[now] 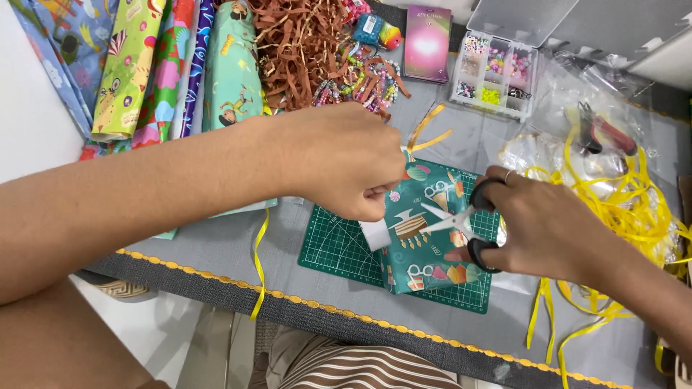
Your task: The person wraps a small cardboard box using patterned paper, securing the folds with adhesive tape and cutting the tape with scissors.
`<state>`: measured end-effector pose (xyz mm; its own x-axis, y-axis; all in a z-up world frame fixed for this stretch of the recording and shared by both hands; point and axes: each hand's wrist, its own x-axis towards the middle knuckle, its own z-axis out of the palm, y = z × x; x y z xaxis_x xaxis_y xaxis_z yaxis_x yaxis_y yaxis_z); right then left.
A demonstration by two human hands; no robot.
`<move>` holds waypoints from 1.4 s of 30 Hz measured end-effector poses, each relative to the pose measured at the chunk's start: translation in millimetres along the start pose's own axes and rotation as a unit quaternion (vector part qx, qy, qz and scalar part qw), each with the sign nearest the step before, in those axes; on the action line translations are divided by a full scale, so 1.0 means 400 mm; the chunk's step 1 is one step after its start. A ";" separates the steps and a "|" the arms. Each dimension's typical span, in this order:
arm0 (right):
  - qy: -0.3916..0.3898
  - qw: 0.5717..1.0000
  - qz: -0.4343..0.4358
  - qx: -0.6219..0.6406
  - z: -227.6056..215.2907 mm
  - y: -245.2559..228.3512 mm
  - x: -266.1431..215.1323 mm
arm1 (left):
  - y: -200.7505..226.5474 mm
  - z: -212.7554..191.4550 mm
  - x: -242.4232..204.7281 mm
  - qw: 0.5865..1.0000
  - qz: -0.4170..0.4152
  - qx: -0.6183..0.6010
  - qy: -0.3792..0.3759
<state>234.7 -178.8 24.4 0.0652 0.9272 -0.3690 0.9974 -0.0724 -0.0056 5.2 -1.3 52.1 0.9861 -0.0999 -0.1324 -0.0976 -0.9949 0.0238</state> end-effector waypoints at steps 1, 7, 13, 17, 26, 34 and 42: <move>0.001 1.000 0.000 0.001 -0.013 -0.013 0.004 | 0.004 -0.005 0.001 1.000 0.001 0.001 -0.001; -0.018 0.998 0.027 -0.062 -0.062 -0.079 0.029 | 0.032 -0.021 0.010 1.000 0.002 0.021 -0.017; -0.019 0.994 0.003 -0.103 -0.080 -0.106 0.032 | 0.046 -0.017 0.008 0.999 0.010 0.031 0.009; -0.027 0.993 -0.021 -0.109 -0.085 -0.120 0.027 | 0.057 -0.027 0.011 0.999 -0.001 0.034 -0.014; -0.004 0.991 -0.053 -0.126 -0.076 -0.148 0.027 | 0.070 -0.023 0.002 1.000 -0.006 0.027 -0.010; 0.047 0.988 -0.083 -0.119 -0.047 -0.141 0.065 | 0.054 -0.018 -0.013 0.998 -0.037 0.024 -0.042; 0.009 0.991 -0.132 -0.009 -0.083 -0.178 0.098 | 0.016 -0.024 -0.054 0.985 -0.096 -0.133 -0.044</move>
<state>167.2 -125.0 41.2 -0.1981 0.9196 -0.3393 0.9801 0.1804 -0.0830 -15.3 -5.3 64.6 0.9663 0.0785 -0.2450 0.1403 -0.9589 0.2464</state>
